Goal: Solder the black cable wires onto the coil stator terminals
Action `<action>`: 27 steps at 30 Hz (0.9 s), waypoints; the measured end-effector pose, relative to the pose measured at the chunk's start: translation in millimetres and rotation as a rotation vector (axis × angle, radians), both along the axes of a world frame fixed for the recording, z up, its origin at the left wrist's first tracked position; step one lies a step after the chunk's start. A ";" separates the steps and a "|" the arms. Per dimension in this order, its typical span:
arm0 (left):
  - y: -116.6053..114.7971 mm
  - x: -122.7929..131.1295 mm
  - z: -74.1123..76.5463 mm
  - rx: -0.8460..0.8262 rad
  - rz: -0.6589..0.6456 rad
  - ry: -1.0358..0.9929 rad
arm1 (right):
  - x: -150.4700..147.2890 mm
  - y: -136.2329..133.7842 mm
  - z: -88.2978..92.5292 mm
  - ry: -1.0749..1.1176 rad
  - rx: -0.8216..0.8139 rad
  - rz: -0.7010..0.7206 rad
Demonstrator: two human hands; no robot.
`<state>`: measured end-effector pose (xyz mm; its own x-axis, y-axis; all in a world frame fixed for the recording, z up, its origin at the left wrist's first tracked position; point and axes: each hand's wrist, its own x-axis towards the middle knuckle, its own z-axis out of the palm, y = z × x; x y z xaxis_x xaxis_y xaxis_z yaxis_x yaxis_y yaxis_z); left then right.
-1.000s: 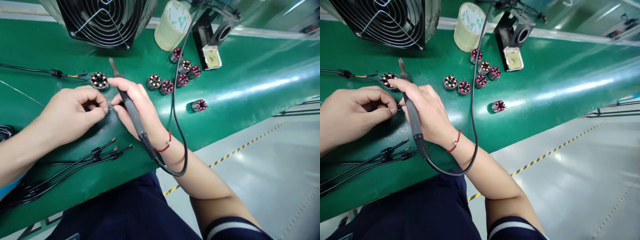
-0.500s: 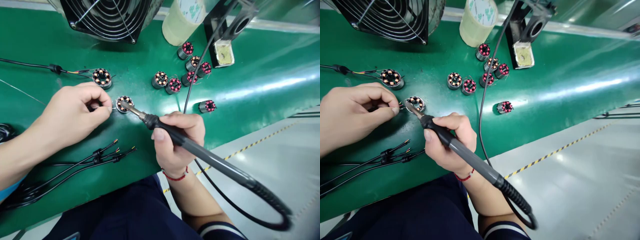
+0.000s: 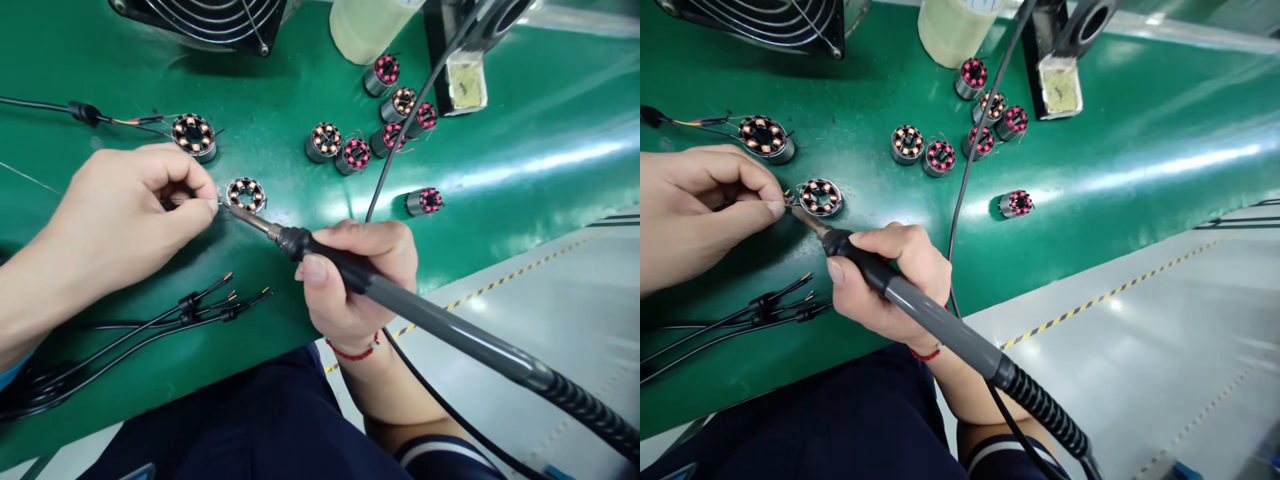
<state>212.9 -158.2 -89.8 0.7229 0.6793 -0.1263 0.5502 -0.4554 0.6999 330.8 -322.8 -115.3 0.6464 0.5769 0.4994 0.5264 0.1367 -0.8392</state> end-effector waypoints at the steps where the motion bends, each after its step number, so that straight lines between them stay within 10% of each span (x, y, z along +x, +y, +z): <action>1: 0.2 0.0 0.0 0.000 0.002 0.003 | 0.0 -0.1 0.2 0.004 -0.003 -0.003; 9: 0.5 -1.5 0.5 0.011 -0.002 0.007 | 7.0 -4.1 -3.7 -0.136 -0.072 -0.023; 19: 3.9 0.4 0.2 0.016 -0.019 0.002 | 28.0 28.1 27.2 -0.185 -0.452 0.488; 27: 9.4 -4.4 -10.8 -0.006 -0.041 -0.039 | 24.1 49.3 -4.4 -0.402 -0.372 0.405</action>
<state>208.6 -148.8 -100.6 0.7545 0.6484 -0.1017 0.5034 -0.4724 0.7235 354.9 -273.6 -119.7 0.1491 0.9139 0.3775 0.7754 0.1288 -0.6182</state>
